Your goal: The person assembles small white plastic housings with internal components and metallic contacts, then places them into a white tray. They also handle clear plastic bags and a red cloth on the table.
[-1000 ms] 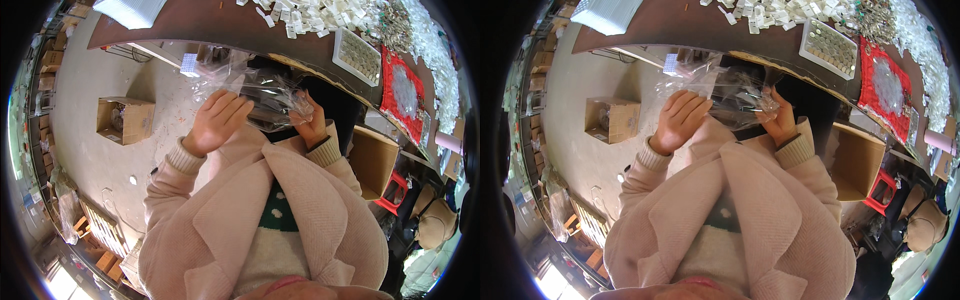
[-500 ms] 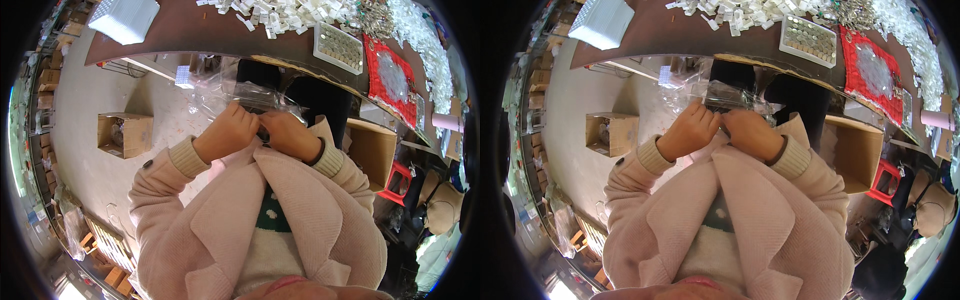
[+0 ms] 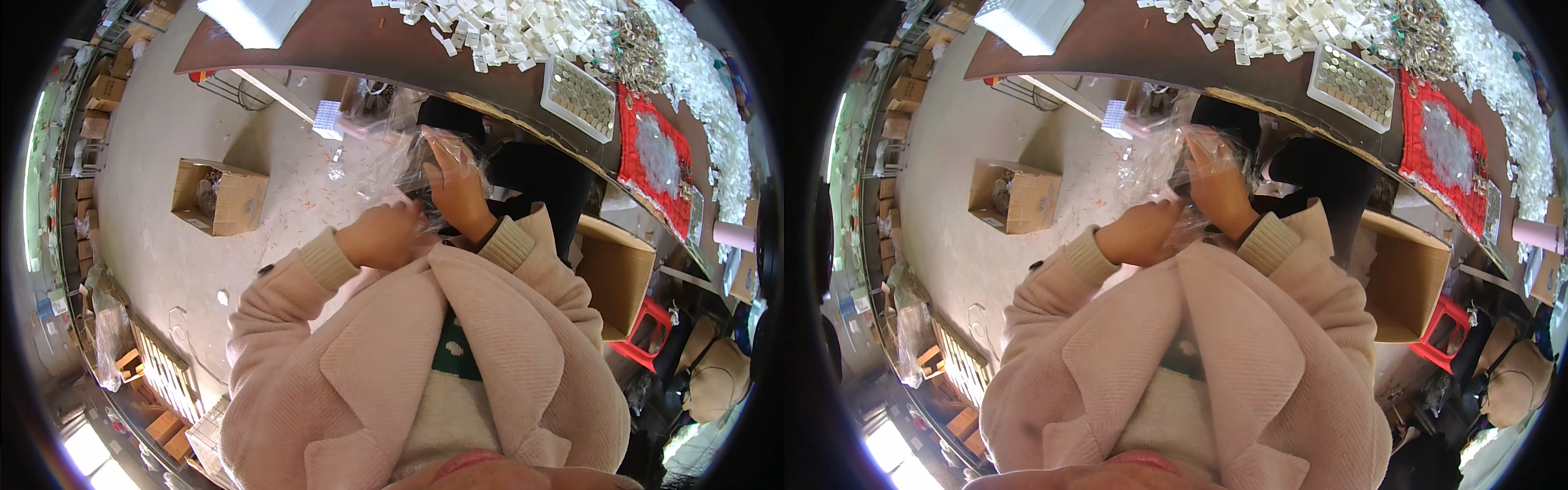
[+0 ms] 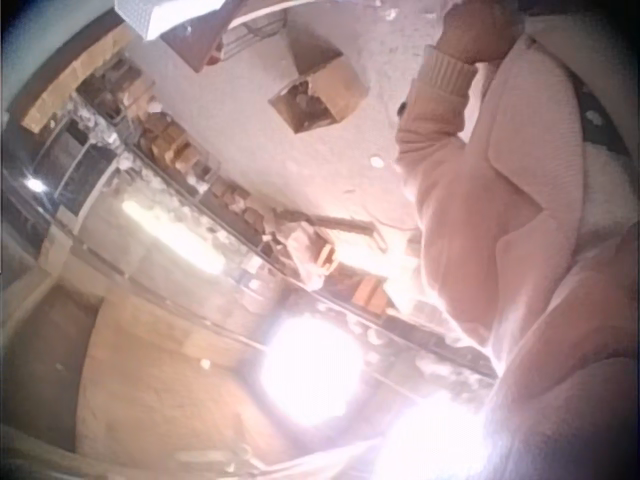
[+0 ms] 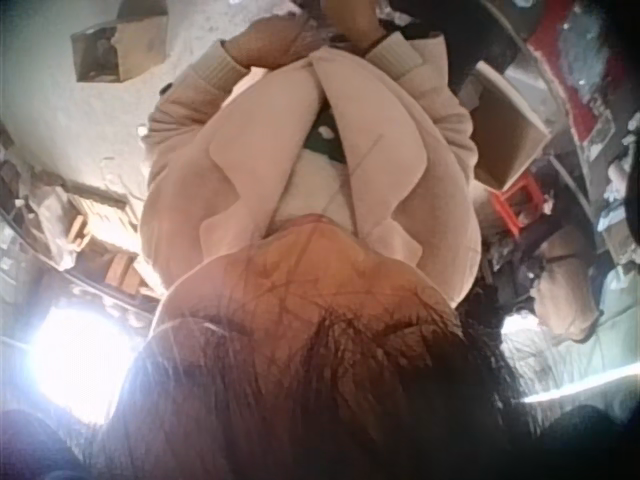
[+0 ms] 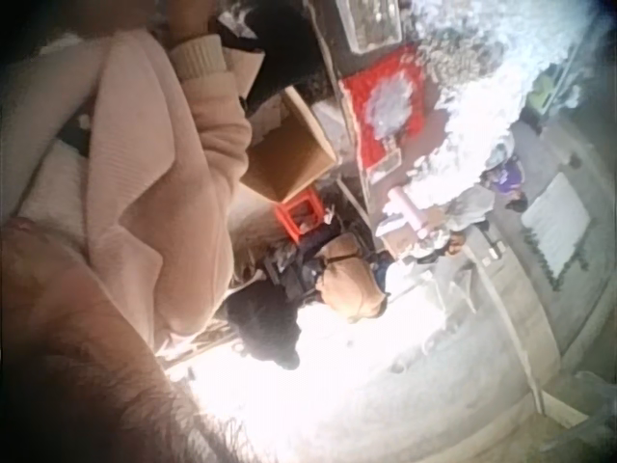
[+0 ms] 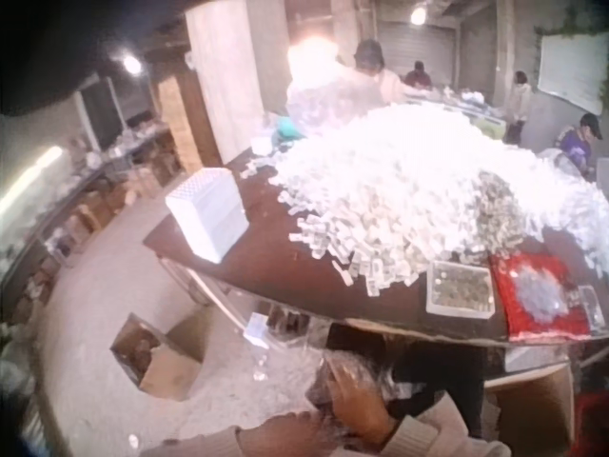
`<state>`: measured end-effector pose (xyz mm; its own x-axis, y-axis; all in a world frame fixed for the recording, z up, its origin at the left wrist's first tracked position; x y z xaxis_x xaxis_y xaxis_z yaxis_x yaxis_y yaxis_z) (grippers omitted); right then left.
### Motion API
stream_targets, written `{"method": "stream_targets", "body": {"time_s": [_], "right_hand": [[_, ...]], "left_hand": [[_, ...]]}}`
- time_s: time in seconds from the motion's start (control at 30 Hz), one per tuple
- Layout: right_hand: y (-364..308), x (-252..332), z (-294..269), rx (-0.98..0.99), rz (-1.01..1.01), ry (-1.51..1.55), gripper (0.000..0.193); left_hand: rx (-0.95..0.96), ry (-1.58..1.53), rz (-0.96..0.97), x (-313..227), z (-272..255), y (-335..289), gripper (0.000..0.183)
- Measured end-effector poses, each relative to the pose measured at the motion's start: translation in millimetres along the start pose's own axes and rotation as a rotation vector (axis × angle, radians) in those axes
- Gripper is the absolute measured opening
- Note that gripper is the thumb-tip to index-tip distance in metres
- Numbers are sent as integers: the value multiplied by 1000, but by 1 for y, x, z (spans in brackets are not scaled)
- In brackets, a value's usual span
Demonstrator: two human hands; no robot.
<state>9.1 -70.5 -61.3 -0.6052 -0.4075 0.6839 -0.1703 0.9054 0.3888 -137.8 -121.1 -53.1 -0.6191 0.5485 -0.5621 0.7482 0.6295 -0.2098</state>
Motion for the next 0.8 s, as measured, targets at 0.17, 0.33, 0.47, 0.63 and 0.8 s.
{"method": "stream_targets", "body": {"time_s": [0.17,0.33,0.47,0.63,0.8], "right_hand": [[-14,20,-1,70,-167,-204,56],[-13,32,4,244,134,-329,66],[1,59,-16,179,55,-245,82],[37,74,-65,-48,-193,-83,70],[142,51,-75,-98,-314,-61,60]], "left_hand": [[-833,-143,-88,27,-5,-26,44],[-1451,-1018,-102,47,7,-49,51],[-1555,-524,-41,40,-20,-50,47],[-1233,207,-198,25,-61,-31,62],[-1103,407,-304,32,-99,12,82]]}}
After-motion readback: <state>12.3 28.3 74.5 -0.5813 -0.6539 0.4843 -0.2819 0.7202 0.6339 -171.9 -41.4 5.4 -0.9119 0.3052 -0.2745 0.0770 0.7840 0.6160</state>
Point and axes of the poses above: each hand's wrist, its own y-axis towards the middle knuckle, its own z-axis out of the palm, x = y × z, the point moved 3 cm from there along y, towards the middle knuckle, and after that the axes turned 6 degrees about z, right-handed, at the moved point
